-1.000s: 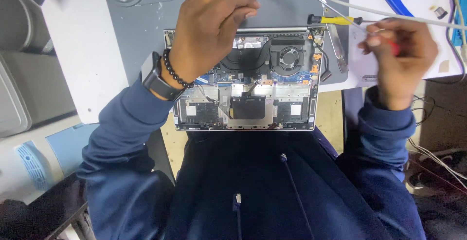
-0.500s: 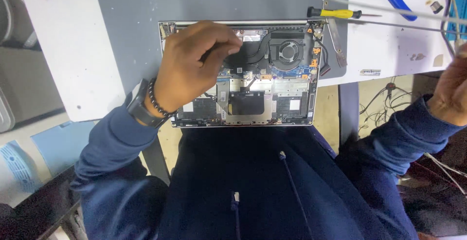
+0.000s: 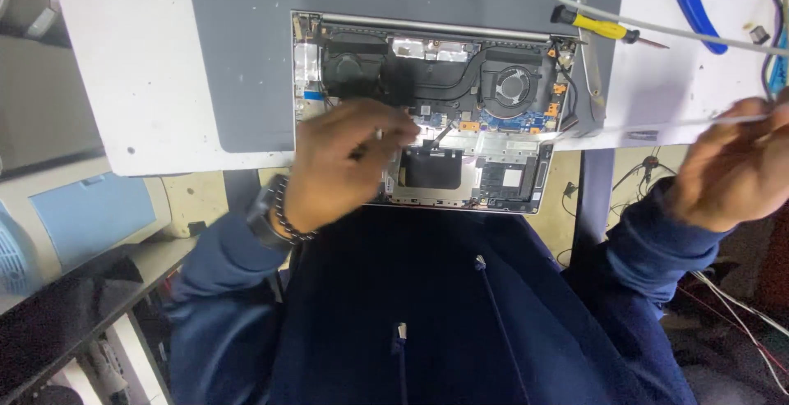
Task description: Repair internal components of a laptop using a screwdriver and handling small parts
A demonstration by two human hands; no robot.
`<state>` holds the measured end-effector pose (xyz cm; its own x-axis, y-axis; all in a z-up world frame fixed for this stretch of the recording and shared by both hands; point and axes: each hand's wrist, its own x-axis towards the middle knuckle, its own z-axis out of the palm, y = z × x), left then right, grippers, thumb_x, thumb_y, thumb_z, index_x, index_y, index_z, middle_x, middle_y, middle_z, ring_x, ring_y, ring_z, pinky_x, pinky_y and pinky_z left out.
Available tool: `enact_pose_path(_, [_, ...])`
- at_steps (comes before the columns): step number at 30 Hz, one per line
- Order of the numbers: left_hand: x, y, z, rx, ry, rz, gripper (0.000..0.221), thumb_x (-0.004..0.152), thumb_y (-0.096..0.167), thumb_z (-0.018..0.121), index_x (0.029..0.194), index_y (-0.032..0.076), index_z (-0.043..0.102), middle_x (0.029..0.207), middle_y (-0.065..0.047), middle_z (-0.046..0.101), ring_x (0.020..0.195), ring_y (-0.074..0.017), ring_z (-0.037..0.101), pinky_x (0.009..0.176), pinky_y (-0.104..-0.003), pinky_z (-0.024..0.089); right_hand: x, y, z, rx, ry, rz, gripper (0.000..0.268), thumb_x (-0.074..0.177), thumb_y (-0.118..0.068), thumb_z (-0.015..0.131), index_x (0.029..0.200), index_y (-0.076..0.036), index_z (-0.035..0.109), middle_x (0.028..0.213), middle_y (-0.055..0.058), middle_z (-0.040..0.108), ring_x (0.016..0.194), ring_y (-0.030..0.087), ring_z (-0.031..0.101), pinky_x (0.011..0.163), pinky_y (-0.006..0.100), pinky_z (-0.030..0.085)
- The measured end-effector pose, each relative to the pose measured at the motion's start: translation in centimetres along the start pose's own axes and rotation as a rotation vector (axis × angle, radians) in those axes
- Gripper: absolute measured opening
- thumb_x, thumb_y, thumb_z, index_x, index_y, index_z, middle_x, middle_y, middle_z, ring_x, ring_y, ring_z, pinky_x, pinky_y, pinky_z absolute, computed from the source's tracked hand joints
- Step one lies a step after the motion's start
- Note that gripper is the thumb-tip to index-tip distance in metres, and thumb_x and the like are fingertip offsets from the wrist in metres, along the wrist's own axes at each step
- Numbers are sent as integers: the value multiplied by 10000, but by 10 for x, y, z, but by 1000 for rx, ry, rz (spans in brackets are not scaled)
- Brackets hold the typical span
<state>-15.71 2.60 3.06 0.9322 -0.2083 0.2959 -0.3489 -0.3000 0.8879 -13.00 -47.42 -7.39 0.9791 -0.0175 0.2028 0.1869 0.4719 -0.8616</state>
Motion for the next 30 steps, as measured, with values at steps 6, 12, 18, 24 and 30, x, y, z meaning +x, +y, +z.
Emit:
enact_pose_path(6, [-23, 7, 22, -52, 139, 2, 124, 933, -61, 772, 1028, 11, 736, 997, -116, 749, 940, -254, 751, 893, -353, 636, -18, 17, 68, -17, -28, -341, 344, 1036, 7, 547, 1368, -71, 590, 1034, 56, 532, 866, 103, 627, 861, 249, 647])
enact_pose_path(12, [-39, -2, 27, -227, 97, -87, 136, 980, -52, 695, 1083, 36, 696, 1036, -116, 740, 893, -218, 756, 743, -287, 641, -25, 23, 85, -23, -21, -262, 302, 1123, -130, 527, 1424, -105, 526, 1060, 53, 599, 915, 252, 718, 776, 362, 675])
enact_pose_path(18, [-38, -2, 25, -222, 130, -140, 113, 1036, 110, 622, 1066, 40, 706, 980, -97, 758, 907, -247, 765, 799, -350, 649, -19, 24, 112, -19, 11, -183, 277, 1119, -41, 576, 1318, -193, 458, 1053, 16, 588, 877, 238, 701, 793, 358, 665])
enact_pose_path(24, [-35, -4, 30, -238, 139, -116, 42, 993, 28, 683, 1026, 15, 705, 999, -119, 750, 899, -240, 754, 769, -319, 623, -16, 26, 114, 6, 19, -186, 270, 1119, -23, 567, 1305, -183, 455, 1031, 18, 587, 891, 225, 717, 783, 341, 673])
enact_pose_path(30, [-37, -3, 40, -268, 220, -117, 50, 985, 37, 709, 1034, 43, 701, 1015, -111, 747, 913, -238, 758, 750, -310, 627, -18, 28, 110, 36, 23, -169, 266, 1121, -49, 577, 1322, -182, 464, 1055, 20, 594, 934, 220, 732, 819, 348, 683])
